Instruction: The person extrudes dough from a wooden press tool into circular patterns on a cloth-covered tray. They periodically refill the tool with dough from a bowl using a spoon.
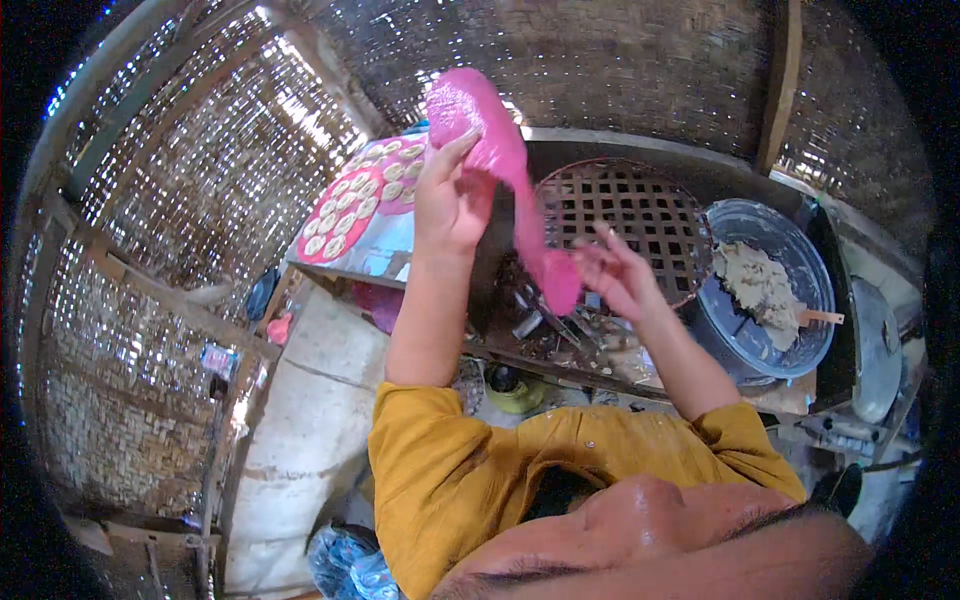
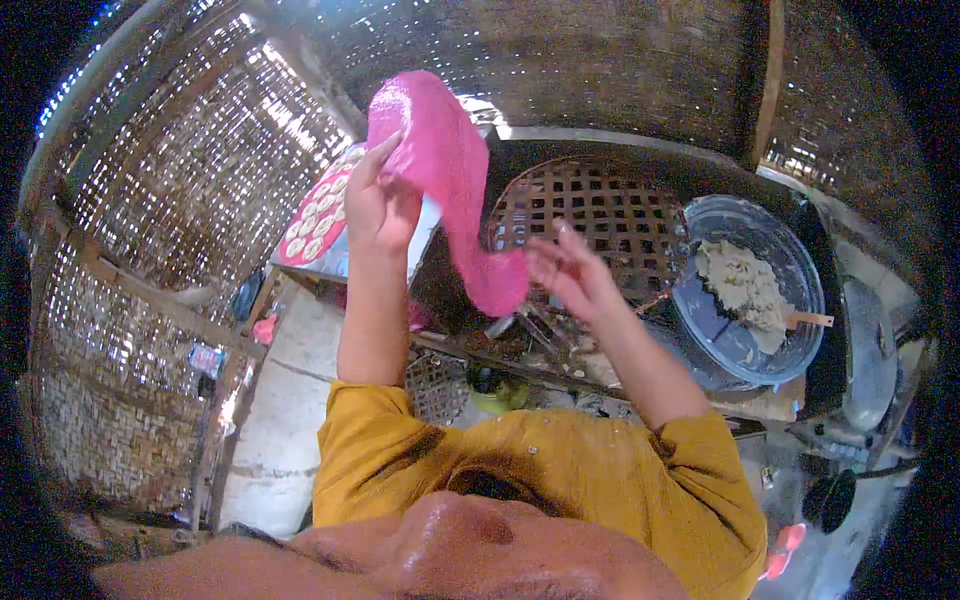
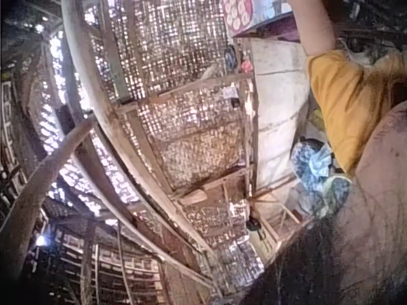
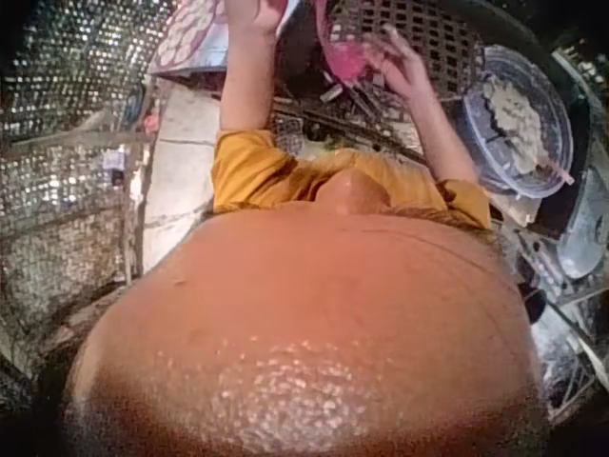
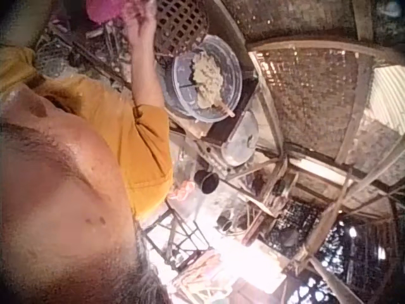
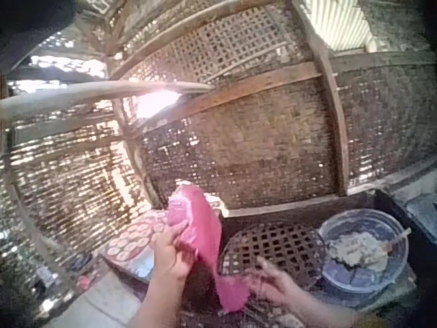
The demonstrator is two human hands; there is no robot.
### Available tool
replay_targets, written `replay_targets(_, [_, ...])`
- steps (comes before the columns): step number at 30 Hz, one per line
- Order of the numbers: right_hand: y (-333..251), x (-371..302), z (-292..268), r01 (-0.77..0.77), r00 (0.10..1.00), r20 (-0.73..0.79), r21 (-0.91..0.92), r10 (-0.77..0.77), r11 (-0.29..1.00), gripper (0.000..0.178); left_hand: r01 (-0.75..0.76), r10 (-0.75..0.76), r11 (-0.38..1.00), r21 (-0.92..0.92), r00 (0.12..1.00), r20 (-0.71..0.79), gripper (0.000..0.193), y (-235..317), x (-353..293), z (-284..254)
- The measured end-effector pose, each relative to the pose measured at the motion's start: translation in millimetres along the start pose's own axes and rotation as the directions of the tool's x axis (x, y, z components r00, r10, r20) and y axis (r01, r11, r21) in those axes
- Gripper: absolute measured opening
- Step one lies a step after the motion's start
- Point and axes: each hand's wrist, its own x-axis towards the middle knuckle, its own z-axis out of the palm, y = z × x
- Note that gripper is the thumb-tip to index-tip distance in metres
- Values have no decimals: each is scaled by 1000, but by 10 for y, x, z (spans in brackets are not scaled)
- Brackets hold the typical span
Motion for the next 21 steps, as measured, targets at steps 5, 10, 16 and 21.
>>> replay_targets(5, [-439,165,-269,308,907,-128,-452,-402,837,41,-132,124,985,108,989,78,39,-144,-141,-49])
replay_targets(10, [110,173,-401,-211,969,-207,-403,136,891,68,-2,0,997,78,1000,26,46,-184,136,-24])
replay_targets(16, [448,297,24,-380,920,29,-190,392,905,78,72,-68,991,-112,997,44,38,-65,478,84])
replay_targets(21, [329,559,105,-351,886,397,233,241,907,61,-138,151,984,-108,981,123,46,-46,641,-186])
